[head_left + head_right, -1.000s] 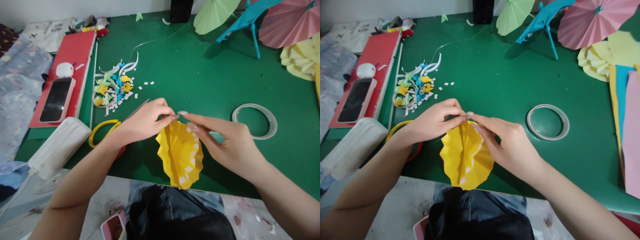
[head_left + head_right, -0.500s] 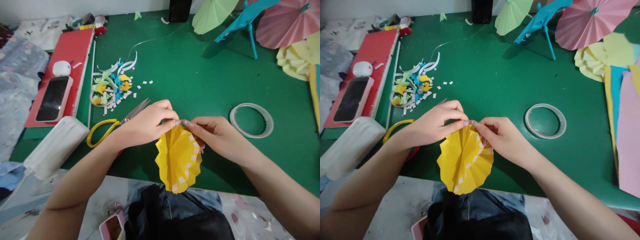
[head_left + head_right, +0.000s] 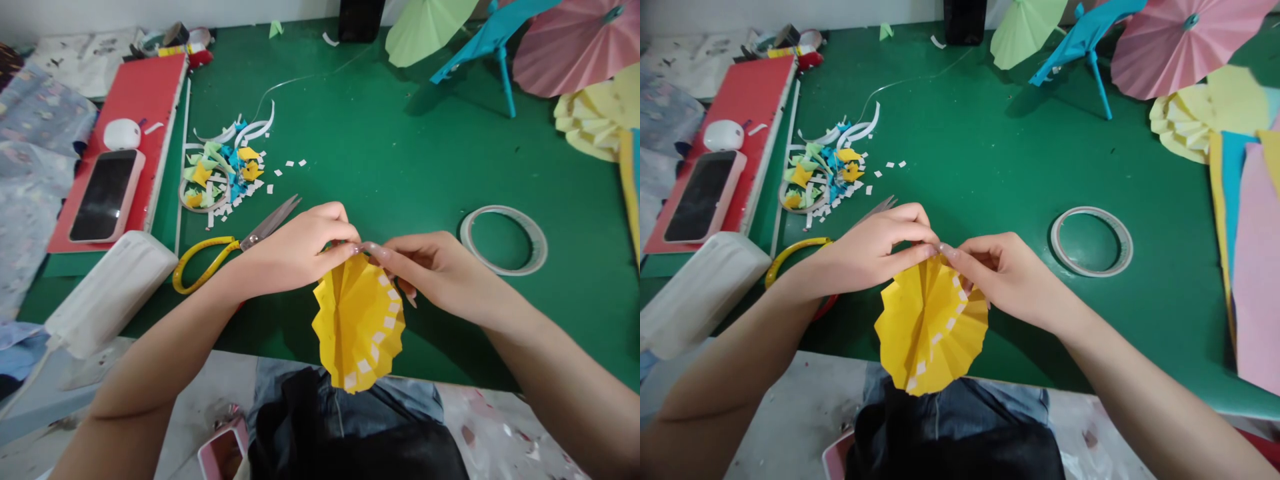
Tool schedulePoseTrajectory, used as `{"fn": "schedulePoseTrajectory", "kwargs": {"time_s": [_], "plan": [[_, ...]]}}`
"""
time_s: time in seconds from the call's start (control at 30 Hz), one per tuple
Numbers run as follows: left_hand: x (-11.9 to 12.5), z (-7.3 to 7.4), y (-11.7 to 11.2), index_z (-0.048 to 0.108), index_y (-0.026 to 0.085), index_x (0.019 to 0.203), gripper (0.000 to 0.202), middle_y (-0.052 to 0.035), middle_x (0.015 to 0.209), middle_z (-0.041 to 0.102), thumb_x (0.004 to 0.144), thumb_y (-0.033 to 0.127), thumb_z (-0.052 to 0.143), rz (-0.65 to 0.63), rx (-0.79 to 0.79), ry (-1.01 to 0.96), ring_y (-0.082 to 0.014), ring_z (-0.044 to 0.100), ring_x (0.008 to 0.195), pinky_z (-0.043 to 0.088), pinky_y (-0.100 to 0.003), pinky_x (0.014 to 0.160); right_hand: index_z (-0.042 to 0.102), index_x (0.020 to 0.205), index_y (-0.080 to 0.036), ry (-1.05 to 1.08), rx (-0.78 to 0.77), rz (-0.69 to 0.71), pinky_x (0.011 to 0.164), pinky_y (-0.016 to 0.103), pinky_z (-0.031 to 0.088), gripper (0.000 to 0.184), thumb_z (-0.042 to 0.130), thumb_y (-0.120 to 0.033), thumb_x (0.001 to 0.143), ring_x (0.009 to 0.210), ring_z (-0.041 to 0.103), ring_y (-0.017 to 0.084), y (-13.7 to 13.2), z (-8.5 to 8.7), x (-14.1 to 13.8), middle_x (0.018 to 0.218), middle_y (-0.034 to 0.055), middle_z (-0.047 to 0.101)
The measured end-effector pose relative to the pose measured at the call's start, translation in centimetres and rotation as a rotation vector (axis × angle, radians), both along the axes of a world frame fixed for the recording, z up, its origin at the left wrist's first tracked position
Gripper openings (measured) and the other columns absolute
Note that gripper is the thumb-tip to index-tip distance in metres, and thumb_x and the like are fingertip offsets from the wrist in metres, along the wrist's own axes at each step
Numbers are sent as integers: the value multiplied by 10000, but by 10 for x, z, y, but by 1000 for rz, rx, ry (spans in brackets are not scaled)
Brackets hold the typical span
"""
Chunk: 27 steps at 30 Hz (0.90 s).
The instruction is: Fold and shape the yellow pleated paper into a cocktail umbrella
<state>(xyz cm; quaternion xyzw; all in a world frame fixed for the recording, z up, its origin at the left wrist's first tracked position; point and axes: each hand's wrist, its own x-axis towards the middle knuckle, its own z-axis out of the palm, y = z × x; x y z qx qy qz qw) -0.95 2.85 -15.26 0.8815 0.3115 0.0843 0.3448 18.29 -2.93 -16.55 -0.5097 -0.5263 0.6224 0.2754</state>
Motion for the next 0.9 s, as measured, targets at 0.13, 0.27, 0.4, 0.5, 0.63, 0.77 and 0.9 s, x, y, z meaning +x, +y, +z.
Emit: {"fn": "schedulePoseTrajectory", "kwargs": {"time_s": [0.13, 0.27, 0.4, 0.5, 0.63, 0.77, 0.9], "plan": [[1, 0, 0, 662, 167, 864, 200, 5, 815, 500, 920, 214, 476, -2, -7, -5, -99, 515, 754, 394, -224, 730, 629, 627, -186, -33, 8, 0, 360, 190, 325, 343, 605, -464, 827, 408, 420, 67, -1, -1, 0, 502, -33, 538], [1, 0, -1, 666, 160, 862, 205, 0, 820, 503, 919, 207, 475, 1, -25, 11, -99, 519, 754, 389, -218, 702, 603, 593, -186, -56, 27, -1, 374, 189, 327, 342, 629, -447, 812, 414, 408, 62, -2, 0, -3, 490, -48, 499], [2, 0, -1, 671, 157, 878, 201, -1, 823, 503, 916, 194, 477, 11, -43, 17, -96, 520, 749, 383, -215, 685, 579, 585, -187, -135, 81, -21, 368, 208, 274, 348, 616, -437, 825, 420, 376, 66, -4, 3, -6, 486, -55, 448], [4, 1, -1, 674, 156, 885, 198, -1, 821, 502, 912, 179, 479, 14, -58, 26, -96, 524, 757, 383, -214, 691, 593, 622, -190, -202, 120, -7, 402, 221, 300, 325, 596, -430, 841, 472, 417, 87, -6, 3, -5, 534, -37, 496], [5, 1, -1, 677, 152, 890, 205, -3, 819, 504, 914, 181, 476, 20, -71, 35, -97, 528, 759, 384, -215, 692, 596, 650, -201, -288, 176, 19, 438, 240, 337, 291, 571, -398, 863, 514, 476, 114, -9, 2, -4, 591, -19, 580], [4, 0, 0, 679, 146, 892, 206, -9, 824, 510, 910, 176, 476, 25, -79, 43, -104, 533, 776, 387, -220, 697, 600, 694, -203, -391, 320, 29, 450, 232, 353, 223, 538, -295, 887, 508, 483, 109, -11, 3, -4, 592, -26, 592], [3, 0, -1, 682, 142, 897, 212, -11, 826, 516, 912, 189, 475, 33, -85, 49, -107, 538, 787, 387, -222, 707, 572, 693, -185, -508, 529, 43, 467, 222, 360, 170, 552, -179, 862, 475, 476, 89, -12, 2, -5, 558, -41, 561]]}}
